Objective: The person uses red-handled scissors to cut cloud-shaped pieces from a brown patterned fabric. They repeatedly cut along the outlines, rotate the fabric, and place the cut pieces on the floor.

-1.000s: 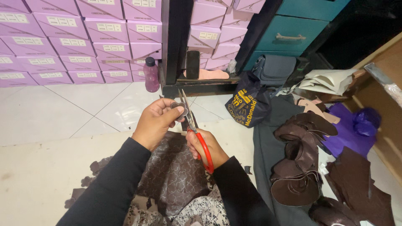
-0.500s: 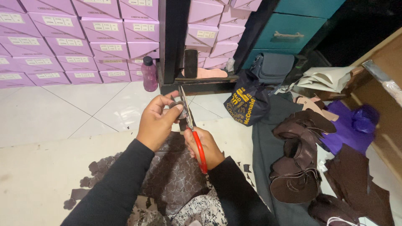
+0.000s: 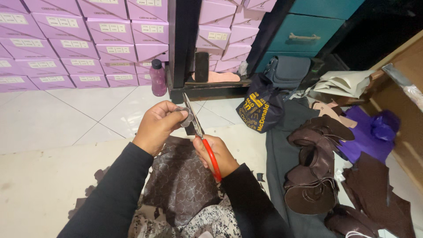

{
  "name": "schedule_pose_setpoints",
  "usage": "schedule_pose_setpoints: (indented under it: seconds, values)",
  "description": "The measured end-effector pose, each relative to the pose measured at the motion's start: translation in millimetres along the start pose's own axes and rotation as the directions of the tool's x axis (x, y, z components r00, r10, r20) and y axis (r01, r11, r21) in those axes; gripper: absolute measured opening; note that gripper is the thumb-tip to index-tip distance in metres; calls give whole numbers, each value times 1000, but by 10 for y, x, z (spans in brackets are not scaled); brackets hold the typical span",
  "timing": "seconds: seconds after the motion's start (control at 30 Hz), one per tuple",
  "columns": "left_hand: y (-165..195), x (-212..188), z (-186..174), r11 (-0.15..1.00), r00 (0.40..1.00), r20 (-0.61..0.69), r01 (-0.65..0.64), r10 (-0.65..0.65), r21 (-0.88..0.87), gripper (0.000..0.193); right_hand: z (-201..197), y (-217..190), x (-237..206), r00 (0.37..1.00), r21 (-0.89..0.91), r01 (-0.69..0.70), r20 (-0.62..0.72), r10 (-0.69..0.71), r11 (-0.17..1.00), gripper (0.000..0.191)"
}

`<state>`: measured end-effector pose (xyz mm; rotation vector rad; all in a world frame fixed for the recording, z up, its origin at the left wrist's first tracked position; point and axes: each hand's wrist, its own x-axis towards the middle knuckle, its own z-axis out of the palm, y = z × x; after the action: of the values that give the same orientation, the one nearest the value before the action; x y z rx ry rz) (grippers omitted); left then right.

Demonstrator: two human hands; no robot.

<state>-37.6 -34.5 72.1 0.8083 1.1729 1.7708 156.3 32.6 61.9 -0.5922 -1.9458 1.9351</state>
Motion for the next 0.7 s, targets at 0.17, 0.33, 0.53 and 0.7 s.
schedule_pose_setpoints:
  seconds: [0.17, 0.33, 0.53, 0.7]
  values:
    - [22, 0, -42, 999, 1000, -18, 22, -21, 34, 8, -38, 50, -8, 1000, -68, 8, -11, -9, 998, 46]
    - [40, 12, -88, 990, 991, -40, 128, -131, -61, 5, -67, 75, 1, 997, -16, -17, -71, 16, 1000, 37]
    - [-62, 5, -92, 969, 980, 25, 201, -200, -144, 7, -76, 118, 84, 769, -502, 448, -205, -605, 740, 40]
    - [-177, 5, -64, 955, 964, 59, 265, -259, -136, 7, -75, 308, 181, 935, -209, 173, -271, -227, 962, 30]
